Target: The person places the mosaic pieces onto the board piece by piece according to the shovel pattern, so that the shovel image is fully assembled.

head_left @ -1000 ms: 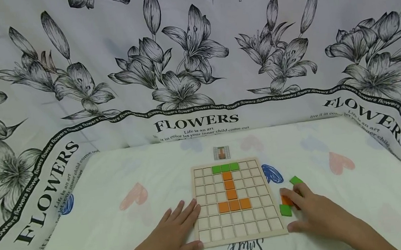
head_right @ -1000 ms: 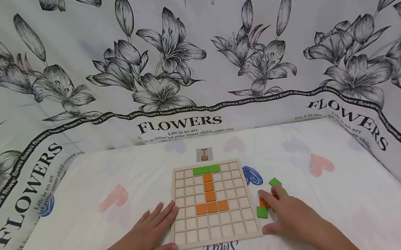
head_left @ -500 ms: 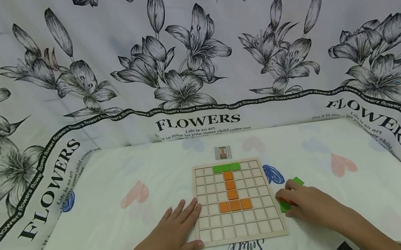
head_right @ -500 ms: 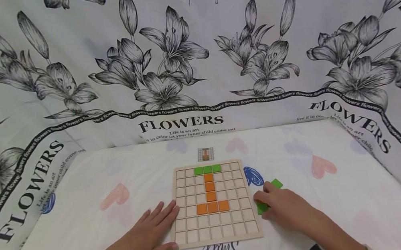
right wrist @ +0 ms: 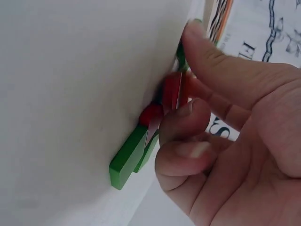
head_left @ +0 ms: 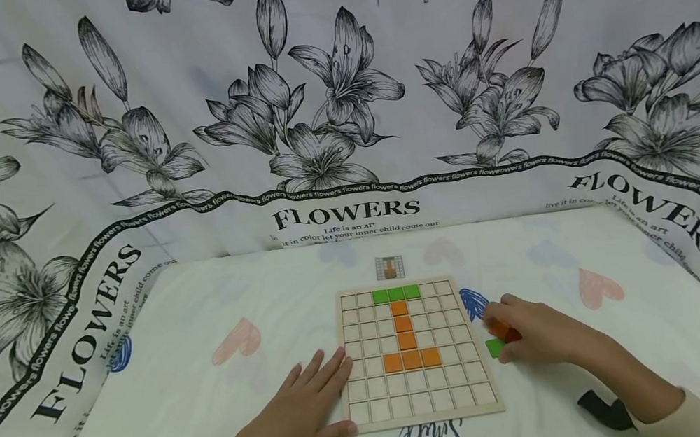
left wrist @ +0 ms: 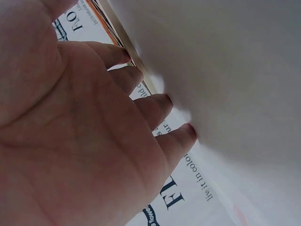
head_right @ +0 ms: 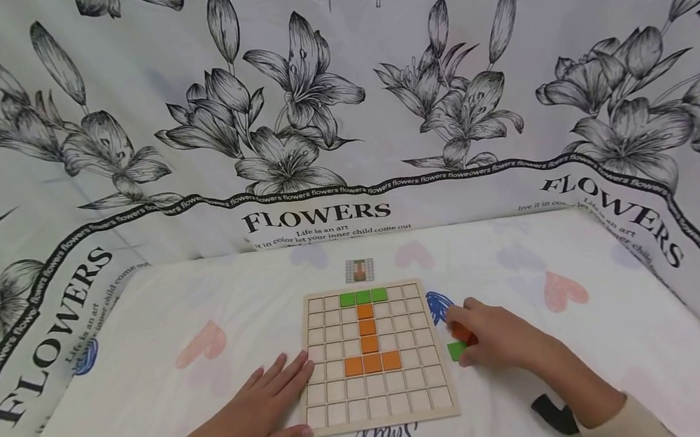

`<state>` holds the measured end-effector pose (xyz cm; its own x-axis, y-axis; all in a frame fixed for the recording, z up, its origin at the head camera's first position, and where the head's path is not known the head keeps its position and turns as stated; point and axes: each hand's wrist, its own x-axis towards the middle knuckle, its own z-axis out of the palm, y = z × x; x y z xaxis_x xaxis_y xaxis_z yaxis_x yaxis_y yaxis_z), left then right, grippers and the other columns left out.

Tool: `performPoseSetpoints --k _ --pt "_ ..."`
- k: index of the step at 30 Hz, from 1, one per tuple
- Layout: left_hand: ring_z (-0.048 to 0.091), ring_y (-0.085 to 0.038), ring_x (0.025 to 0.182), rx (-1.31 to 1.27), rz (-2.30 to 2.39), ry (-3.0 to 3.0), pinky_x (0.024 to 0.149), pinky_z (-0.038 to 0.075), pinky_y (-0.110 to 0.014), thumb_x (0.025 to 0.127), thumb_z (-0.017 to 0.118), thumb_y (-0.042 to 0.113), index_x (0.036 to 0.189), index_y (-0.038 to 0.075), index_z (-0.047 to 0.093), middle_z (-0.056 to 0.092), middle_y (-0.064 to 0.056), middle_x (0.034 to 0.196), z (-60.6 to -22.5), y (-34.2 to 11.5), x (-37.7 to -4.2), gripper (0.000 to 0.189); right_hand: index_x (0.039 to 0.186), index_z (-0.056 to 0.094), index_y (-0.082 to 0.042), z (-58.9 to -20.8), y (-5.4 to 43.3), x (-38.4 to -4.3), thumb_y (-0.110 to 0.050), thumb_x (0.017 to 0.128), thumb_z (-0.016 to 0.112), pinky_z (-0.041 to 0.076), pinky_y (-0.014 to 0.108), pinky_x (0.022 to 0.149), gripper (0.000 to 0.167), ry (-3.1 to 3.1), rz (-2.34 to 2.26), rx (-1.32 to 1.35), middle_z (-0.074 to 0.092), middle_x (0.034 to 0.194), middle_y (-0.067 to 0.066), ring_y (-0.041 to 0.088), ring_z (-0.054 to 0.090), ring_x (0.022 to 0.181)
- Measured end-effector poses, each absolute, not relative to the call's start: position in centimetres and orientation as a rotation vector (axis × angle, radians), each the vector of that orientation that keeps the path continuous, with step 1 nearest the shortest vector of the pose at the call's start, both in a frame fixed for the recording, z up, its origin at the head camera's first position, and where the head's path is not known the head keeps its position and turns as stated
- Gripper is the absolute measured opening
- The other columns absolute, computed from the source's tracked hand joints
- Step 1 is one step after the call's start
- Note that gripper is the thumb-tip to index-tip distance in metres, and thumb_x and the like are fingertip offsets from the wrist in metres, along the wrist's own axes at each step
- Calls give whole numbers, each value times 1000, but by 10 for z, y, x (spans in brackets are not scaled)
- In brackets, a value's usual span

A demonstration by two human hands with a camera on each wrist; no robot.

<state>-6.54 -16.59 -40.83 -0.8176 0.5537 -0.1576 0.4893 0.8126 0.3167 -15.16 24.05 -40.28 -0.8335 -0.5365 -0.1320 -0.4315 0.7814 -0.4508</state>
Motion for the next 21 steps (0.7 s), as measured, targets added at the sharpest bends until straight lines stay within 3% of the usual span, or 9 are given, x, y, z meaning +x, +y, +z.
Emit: performPoseSetpoints --k 8,12,21 --pt "19 -35 150 807 381 2761 112 24 -62 95 49 67 159 12 29 22 -5 165 -407 -166 -65 87 98 67 -20 -401 244 -151 -14 87 78 39 26 58 17 2666 -662 -866 49 80 -10 6 46 70" --pt "18 -35 150 806 382 2758 113 24 -62 95 49 66 159 12 29 22 -5 165 -407 -166 -65 87 99 70 -20 -399 245 -151 -15 92 73 44 24 60 9 2639 -704 -948 52 82 -12 4 49 70" --pt "18 -35 150 791 389 2741 113 23 -63 94 48 68 160 13 29 21 -4 165 -409 -167 -65 88 100 73 -19 -400 245 -147 -8 91 72 50 24 66 14 2566 -822 -979 57 92 -11 4 52 76"
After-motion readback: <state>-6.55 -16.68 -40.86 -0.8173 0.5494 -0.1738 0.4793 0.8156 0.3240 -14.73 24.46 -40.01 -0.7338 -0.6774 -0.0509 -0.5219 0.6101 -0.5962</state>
